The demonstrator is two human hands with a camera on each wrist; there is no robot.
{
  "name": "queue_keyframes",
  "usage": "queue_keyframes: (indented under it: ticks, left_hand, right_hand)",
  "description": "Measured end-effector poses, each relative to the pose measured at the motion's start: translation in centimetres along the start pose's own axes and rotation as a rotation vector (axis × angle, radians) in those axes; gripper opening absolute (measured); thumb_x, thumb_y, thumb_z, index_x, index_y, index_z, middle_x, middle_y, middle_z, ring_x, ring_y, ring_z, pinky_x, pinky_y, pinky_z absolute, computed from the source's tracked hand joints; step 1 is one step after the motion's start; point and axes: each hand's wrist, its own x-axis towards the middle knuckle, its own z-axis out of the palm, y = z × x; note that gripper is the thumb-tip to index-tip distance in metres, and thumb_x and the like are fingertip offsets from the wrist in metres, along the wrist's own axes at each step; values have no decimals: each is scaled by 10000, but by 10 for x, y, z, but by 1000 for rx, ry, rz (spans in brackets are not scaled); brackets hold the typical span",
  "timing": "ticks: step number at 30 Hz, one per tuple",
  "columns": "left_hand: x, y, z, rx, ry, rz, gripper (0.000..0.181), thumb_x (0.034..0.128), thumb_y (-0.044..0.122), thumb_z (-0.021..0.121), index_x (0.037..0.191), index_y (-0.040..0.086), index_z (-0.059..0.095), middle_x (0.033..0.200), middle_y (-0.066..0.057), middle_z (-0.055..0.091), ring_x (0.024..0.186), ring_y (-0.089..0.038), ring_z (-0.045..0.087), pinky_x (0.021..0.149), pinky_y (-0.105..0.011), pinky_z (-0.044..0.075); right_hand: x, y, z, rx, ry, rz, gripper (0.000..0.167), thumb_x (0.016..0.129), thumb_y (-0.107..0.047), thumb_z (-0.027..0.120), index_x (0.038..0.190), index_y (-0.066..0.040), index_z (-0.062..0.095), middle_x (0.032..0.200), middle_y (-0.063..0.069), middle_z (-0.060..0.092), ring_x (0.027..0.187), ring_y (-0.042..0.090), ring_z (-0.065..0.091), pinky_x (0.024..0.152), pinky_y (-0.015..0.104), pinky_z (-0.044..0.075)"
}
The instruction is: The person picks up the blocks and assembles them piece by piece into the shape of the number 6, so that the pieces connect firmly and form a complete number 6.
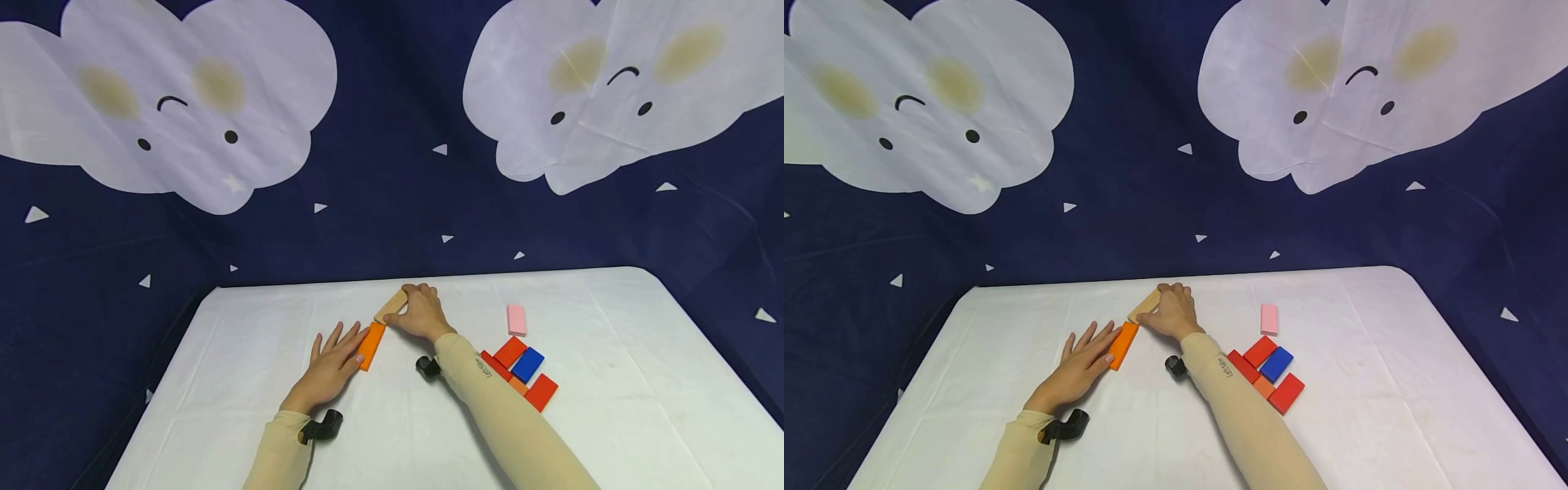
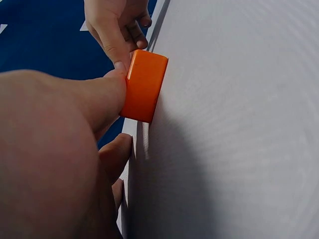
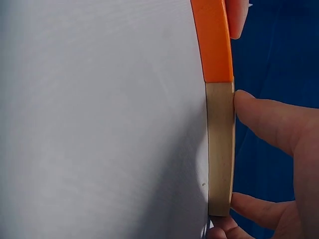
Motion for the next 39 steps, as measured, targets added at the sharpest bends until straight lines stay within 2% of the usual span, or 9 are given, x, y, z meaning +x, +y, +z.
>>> queue_keyframes:
  ticks: [11, 16, 22, 30, 39]
  left_hand:
    - [1, -1, 1, -7, -6, -10, 529, 1071, 324, 478, 1567, 166, 383, 1638, -86, 276, 1534, -370, 91, 1155, -666, -70]
    - [1, -1, 1, -7, -2, -6, 529, 1071, 323, 476, 1567, 165, 382, 1638, -86, 277, 1533, -371, 97, 1157, -666, -65]
    - [1, -1, 1, 2, 3, -1, 527, 1071, 328, 472, 1568, 177, 382, 1639, -82, 277, 1533, -368, 104, 1160, -664, -55]
    - [0, -1, 0, -2, 0, 0, 533, 1071, 334, 474, 1565, 157, 384, 1637, -90, 278, 1534, -366, 92, 1159, -660, -65]
    - [1, 2, -3, -38, 17, -12, 523, 1072, 322, 477, 1566, 176, 386, 1623, -108, 308, 1526, -381, 131, 1159, -669, -50]
  right_hand:
    - [-2, 0, -2, 5, -1, 17, 847, 788, -452, 838, 1428, 9, 527, 1327, 235, 567, 1188, 368, 486, 1034, 471, 424]
    - [-3, 7, -4, 55, 4, 23, 842, 790, -462, 835, 1431, -10, 529, 1357, 225, 556, 1221, 367, 477, 1051, 480, 418]
    - [-10, 18, -14, 115, 49, 10, 766, 812, -399, 831, 1407, -6, 550, 1345, 208, 588, 1259, 372, 481, 1084, 497, 394]
    - [-30, 24, -35, 153, 76, -15, 728, 825, -348, 819, 1403, 0, 544, 1298, 195, 607, 1195, 353, 501, 1027, 478, 431]
    - [-66, 34, -68, 141, 99, -46, 692, 857, -340, 792, 1417, -26, 535, 1304, 194, 596, 1149, 353, 497, 951, 491, 467]
